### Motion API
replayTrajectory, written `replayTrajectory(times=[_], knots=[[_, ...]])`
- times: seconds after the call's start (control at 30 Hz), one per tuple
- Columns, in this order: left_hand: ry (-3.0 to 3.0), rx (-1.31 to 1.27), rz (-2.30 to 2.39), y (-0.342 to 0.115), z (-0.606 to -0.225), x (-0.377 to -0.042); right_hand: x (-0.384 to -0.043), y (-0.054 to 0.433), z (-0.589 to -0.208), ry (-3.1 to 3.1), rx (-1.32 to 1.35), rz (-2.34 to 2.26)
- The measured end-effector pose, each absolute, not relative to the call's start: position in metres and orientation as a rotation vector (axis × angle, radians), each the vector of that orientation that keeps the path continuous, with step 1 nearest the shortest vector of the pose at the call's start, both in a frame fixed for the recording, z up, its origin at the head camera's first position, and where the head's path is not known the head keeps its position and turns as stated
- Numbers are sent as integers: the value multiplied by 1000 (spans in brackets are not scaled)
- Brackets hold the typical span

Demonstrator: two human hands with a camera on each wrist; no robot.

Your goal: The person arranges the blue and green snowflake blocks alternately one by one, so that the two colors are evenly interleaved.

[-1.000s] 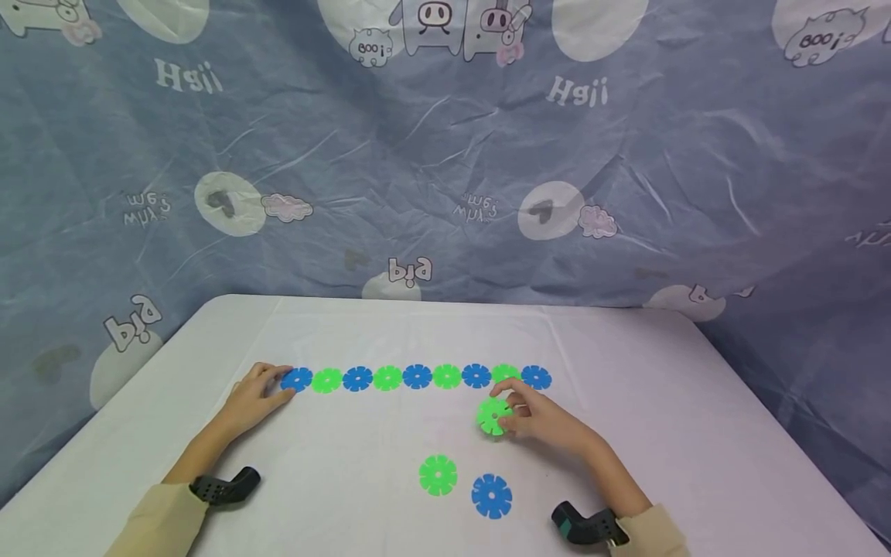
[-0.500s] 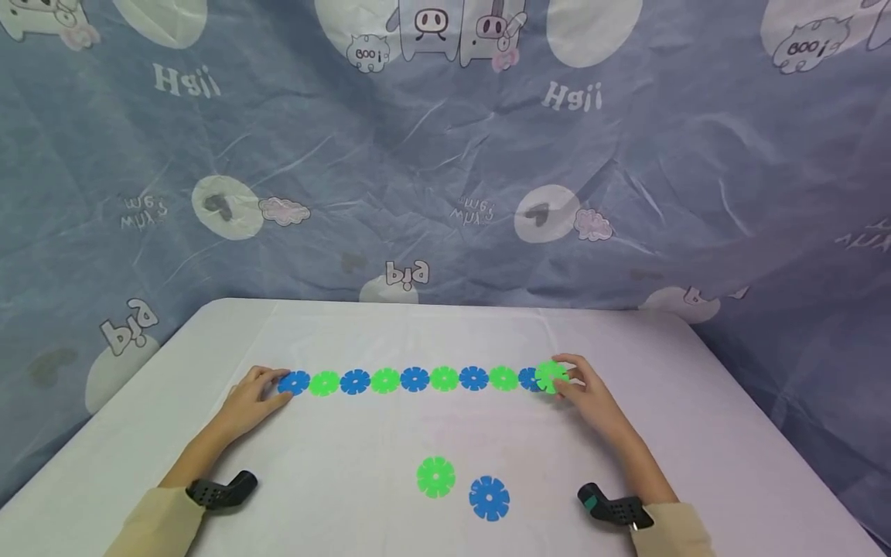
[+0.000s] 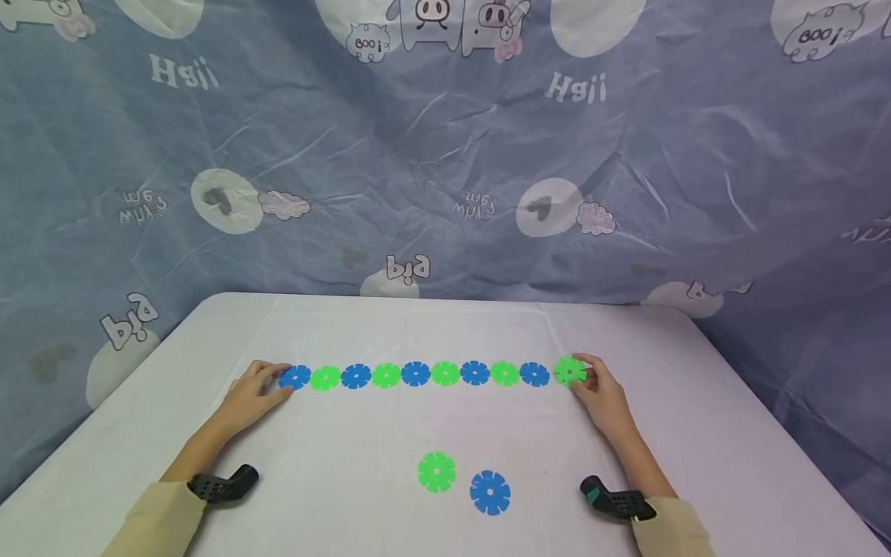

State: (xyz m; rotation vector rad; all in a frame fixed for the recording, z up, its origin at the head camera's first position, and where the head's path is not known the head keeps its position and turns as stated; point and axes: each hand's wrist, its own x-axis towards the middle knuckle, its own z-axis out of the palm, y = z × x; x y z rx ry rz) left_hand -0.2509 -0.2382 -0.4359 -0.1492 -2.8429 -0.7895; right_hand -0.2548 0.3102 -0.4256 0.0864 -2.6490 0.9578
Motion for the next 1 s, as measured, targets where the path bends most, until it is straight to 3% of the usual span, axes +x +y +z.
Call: replayTrajectory(times=[1.0], knots=[[-2847,-127,-798,-237,-435,-250,-251,305,-429,-2759,53,840]])
